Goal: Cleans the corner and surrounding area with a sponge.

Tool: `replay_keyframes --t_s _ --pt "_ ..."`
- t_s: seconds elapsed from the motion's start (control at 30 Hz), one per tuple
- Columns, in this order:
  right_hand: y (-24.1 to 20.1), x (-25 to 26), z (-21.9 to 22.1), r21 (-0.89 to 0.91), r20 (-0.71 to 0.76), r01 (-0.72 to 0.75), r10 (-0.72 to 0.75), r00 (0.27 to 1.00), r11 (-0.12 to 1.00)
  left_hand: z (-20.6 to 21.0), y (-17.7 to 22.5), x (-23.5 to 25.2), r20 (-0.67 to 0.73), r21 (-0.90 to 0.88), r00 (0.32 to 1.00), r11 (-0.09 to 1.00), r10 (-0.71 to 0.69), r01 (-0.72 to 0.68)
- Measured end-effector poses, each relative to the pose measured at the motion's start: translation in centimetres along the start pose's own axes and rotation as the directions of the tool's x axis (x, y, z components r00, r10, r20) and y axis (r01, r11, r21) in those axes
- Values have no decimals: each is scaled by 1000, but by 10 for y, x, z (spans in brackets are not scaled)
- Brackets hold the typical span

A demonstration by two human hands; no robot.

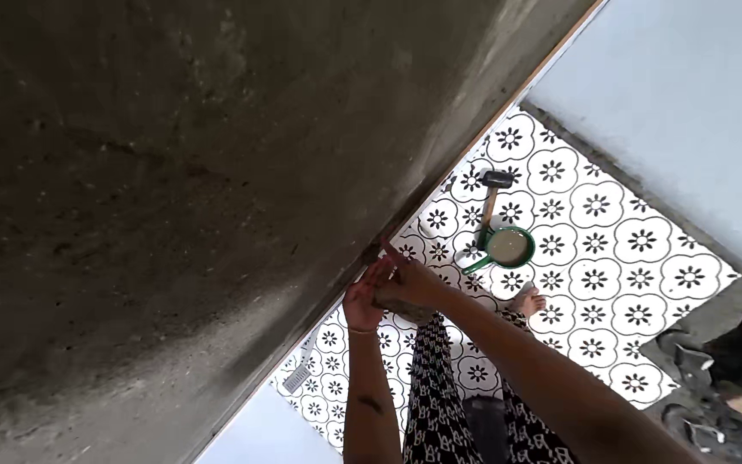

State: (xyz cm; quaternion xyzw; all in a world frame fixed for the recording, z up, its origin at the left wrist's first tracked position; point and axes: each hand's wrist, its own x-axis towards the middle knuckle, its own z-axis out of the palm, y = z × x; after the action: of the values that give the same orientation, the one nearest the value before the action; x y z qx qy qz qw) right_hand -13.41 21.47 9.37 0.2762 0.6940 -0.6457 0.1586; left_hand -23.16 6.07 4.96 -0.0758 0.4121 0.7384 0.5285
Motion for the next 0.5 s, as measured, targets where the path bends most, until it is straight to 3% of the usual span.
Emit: replay_keyframes --t_s 0.17,0.33,0.43,0.5 --pt "2 4 17 -46 23 42 -41 999 998 -11 15 0 64 61 993 994 -100 96" --pt "7 -2 2 75 62 127 -132 989 989 -2 14 1 -12 -44 995 994 -102 101" --pt "2 -14 2 -43 144 226 -217 965 973 -1 9 3 -11 -184 997 981 -71 68" --pt "-10 -26 1 -194 181 175 -140 973 965 -4 7 4 14 -217 997 973 -74 76"
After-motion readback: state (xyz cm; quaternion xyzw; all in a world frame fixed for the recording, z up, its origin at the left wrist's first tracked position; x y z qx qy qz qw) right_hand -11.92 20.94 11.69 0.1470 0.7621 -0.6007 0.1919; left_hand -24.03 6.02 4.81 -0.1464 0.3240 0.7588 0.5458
